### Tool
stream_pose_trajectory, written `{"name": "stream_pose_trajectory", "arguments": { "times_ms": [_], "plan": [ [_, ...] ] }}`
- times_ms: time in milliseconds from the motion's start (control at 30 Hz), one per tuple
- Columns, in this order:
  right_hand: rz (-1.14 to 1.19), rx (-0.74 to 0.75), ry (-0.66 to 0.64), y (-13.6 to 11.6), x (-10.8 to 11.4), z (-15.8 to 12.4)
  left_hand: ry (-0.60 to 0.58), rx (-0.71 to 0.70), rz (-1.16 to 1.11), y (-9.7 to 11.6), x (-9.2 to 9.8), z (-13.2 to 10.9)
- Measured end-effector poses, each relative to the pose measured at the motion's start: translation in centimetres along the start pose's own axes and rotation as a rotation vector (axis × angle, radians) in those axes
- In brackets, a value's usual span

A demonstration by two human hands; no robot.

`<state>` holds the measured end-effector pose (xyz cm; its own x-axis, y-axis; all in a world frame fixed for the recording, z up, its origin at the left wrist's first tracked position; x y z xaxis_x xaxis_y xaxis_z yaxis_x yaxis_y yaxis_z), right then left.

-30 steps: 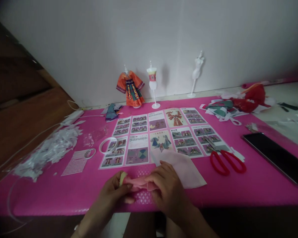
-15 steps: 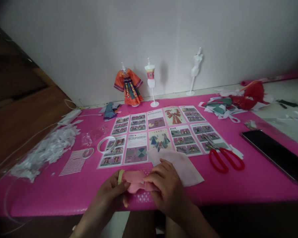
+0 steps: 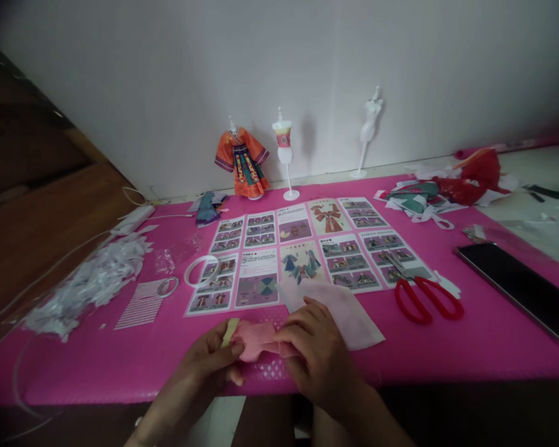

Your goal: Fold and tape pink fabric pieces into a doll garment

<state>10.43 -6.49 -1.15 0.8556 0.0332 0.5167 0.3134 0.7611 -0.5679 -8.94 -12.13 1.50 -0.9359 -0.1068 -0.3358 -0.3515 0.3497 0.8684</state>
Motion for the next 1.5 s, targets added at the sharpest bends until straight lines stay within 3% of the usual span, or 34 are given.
{"name": "stream_pose_trajectory", "arguments": {
  "times_ms": [300,500,800,1067,1167,1367,1500],
  "plan": [
    [0.01,0.029,-0.034,0.0,0.0,0.0,0.015,0.027,-0.121,0.4,-0.2,-0.5],
    [0.008,0.016,-0.018,0.0,0.0,0.1,0.123,0.045,-0.057,0.3,-0.2,-0.5],
    [0.082,0.002,0.016,-0.4,0.0,0.1,0.182,0.035,0.044,0.0,-0.2,-0.3],
    [0.016,0.054,-0.045,-0.3,-0.2,0.1,0.286,0.007,0.149,0.3,-0.8,-0.9],
    [-0.01,0.069,-0.05,-0.2,-0.1,0.0,0.273,-0.004,0.109,0.6,-0.9,-1.0],
    [0.034,0.06,-0.026,-0.3,-0.1,0.1,0.226,0.158,0.075,0.5,-0.1,-0.7],
    [0.035,0.054,-0.041,-0.3,0.0,0.3,0.168,0.116,0.108,0.7,0.2,-0.7]
  ]
}}
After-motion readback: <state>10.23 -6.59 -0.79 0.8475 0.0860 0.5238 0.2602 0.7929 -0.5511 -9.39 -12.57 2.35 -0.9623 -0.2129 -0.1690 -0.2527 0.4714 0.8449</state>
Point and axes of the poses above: each hand's wrist, its own z-axis towards the middle knuckle, its own x-axis out of the back of the hand, y = z × x, the point moved 1 cm from there along z, towards the middle knuckle, and after that the axes turned 5 degrees about -x, right-handed, at the moved point
